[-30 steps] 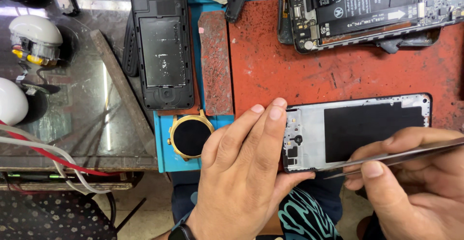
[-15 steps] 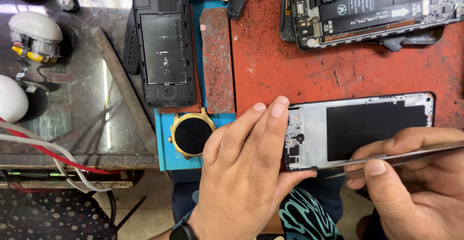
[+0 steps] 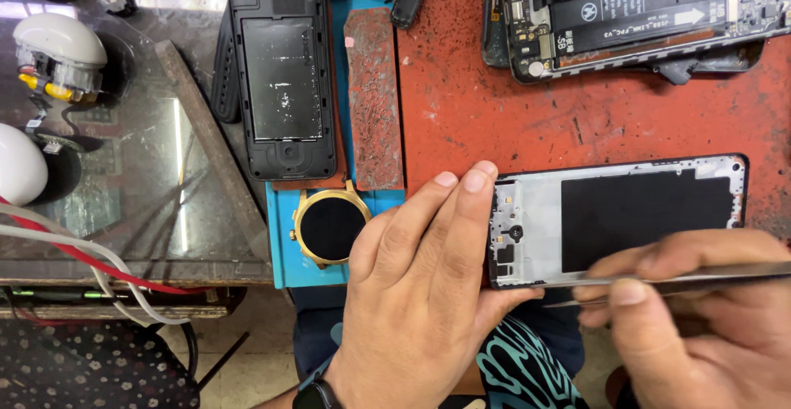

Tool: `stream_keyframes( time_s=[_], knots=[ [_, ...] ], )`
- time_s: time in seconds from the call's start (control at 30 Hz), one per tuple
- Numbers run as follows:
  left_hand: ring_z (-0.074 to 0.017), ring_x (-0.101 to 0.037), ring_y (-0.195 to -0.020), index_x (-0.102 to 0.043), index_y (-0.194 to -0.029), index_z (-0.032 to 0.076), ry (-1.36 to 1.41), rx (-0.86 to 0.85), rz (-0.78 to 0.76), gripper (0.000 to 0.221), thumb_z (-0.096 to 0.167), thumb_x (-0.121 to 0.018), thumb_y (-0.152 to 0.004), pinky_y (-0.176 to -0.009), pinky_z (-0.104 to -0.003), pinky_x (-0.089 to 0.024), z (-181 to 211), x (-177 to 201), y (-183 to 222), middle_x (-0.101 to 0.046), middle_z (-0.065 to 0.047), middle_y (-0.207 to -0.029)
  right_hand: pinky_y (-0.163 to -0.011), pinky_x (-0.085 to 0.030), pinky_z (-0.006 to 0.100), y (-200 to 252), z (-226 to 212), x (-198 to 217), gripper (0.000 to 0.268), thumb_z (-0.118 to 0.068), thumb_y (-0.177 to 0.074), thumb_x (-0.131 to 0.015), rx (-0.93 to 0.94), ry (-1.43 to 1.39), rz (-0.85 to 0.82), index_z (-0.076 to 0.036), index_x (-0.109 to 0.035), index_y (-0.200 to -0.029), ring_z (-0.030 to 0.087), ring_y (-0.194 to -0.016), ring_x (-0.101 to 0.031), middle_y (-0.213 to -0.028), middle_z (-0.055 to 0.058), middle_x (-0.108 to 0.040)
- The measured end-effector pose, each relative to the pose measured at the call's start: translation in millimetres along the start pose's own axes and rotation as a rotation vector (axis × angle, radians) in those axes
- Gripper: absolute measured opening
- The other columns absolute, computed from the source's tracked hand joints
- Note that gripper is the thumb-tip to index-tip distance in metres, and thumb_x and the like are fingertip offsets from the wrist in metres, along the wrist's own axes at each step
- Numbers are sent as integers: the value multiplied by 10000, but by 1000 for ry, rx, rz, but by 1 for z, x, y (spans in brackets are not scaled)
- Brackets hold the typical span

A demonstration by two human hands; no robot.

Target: The person uses a pair of tweezers and a thin metal tool to scrape adhesive and remove small components from the interior of a mobile phone frame.

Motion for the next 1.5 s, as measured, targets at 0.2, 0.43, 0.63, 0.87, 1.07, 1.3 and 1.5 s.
stream_keyframes(
  time_s=[0.2,0.43,0.63,0.87,1.07,1.3,1.5],
  knots=[
    [-238,-519,-1418,-400,-1544,-8,-23,-9,21,880,441,-838,-926,-1127,-401,-426,0,-1,2,-577,-69,-1526,-702,-646,307,4,-1,0,234,2,-973,-608,17,-8,14,-1,-439,-1134,183,-738,-740,-893,224,-727],
    [-233,-520,-1419,-410,-1540,-1,-26,-9,49,855,437,-842,-946,-1128,-396,-436,0,-1,2,-572,-60,-1530,-688,-657,297,-1,-3,-7,232,5,-958,-620,39,-37,-52,-6,-453,-1119,174,-725,-760,-883,210,-743],
    [-233,-521,-1424,-409,-1540,-4,-29,-12,42,840,430,-824,-954,-1127,-401,-436,0,-1,3,-569,-61,-1539,-695,-649,320,10,-10,-17,225,32,-925,-657,8,-92,45,14,-488,-1073,199,-730,-747,-883,238,-743],
    [-239,-520,-1426,-405,-1548,-3,-27,-19,33,828,407,-819,-960,-1133,-404,-436,0,0,4,-552,-67,-1553,-705,-673,318,10,-3,-13,200,5,-947,-638,25,-85,-10,-6,-492,-1083,197,-747,-774,-893,219,-746],
    [-253,-512,-1429,-392,-1559,5,0,-24,14,862,417,-814,-930,-1150,-408,-406,0,1,4,-559,-87,-1547,-720,-654,313,1,0,1,220,15,-972,-592,49,-61,2,-17,-454,-1140,198,-723,-750,-888,216,-726],
    [-274,-496,-1461,-388,-1571,51,9,-66,13,800,373,-817,-978,-1175,-420,-382,2,4,5,-538,-116,-1578,-806,-654,361,24,2,-17,196,18,-1017,-620,113,-363,-35,-38,-521,-1176,228,-777,-745,-920,253,-733],
    [-299,-491,-1448,-424,-1540,44,60,-62,-2,820,416,-823,-928,-1151,-432,-374,2,7,3,-523,-149,-1575,-741,-604,470,16,73,51,83,-87,-1109,-548,68,-769,-4,-89,-497,-1174,299,-811,-663,-914,205,-646]
  ],
)
Point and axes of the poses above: each hand's wrist, its own y-axis away from the middle knuckle, its own x-axis out of the back of the hand, z = x × y, the point moved 8 cm from there along -y, towards the middle knuckle
